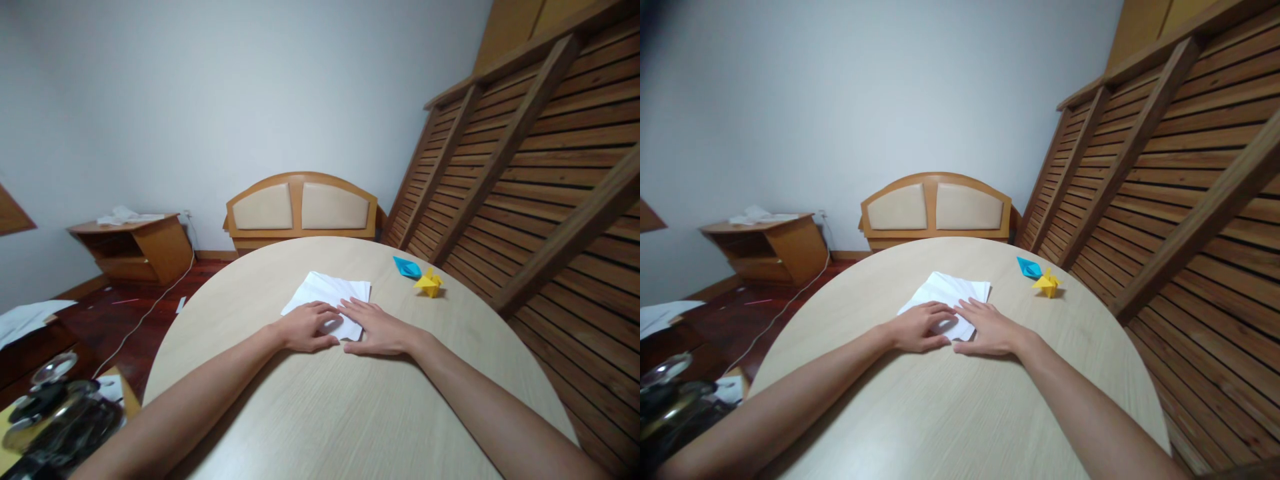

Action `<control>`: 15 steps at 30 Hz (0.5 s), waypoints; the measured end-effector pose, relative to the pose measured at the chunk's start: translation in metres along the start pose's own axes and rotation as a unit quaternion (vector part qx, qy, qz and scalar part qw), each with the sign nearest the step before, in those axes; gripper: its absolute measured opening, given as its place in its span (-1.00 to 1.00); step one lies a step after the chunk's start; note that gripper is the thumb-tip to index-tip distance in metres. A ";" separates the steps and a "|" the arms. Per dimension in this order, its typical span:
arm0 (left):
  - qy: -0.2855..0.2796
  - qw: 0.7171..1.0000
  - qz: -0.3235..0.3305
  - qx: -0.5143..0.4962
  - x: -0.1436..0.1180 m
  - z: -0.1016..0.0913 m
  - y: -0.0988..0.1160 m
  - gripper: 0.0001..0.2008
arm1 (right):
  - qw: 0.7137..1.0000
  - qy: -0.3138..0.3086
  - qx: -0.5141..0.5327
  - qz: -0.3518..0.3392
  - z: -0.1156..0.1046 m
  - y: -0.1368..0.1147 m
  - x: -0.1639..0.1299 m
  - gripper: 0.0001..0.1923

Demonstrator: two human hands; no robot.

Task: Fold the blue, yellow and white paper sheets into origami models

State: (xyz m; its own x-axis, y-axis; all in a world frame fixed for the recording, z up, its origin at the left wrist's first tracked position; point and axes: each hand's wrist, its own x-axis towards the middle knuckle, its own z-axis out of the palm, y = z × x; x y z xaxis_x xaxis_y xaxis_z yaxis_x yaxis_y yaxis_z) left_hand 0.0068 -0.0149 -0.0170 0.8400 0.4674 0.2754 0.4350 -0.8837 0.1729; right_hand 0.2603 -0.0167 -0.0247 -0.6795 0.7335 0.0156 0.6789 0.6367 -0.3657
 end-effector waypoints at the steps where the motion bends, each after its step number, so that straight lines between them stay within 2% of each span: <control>1: -0.001 1.000 0.001 -0.003 0.000 0.000 0.001 -0.52 | 1.000 0.015 -0.003 -0.008 -0.001 0.000 0.000 -0.09; 7: -0.007 0.999 -0.019 -0.034 -0.002 -0.002 -0.002 -0.56 | 0.994 0.106 0.017 -0.037 -0.008 0.002 0.000 -0.75; 11: 0.000 0.996 -0.074 -0.046 0.000 0.000 -0.001 -0.64 | 0.990 0.133 0.039 -0.037 -0.005 0.004 0.004 -0.76; 15: 0.013 0.992 -0.118 -0.032 0.002 0.003 0.001 -0.72 | 0.987 0.157 0.015 -0.022 0.000 0.004 0.010 -0.75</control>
State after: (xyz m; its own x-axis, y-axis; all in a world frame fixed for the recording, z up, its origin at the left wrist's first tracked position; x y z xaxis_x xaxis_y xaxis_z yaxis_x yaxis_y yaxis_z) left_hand 0.0101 -0.0153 -0.0194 0.7076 0.6630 0.2443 0.5973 -0.7460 0.2945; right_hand 0.2563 -0.0071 -0.0263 -0.5844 0.7465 0.3182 0.6393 0.6650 -0.3860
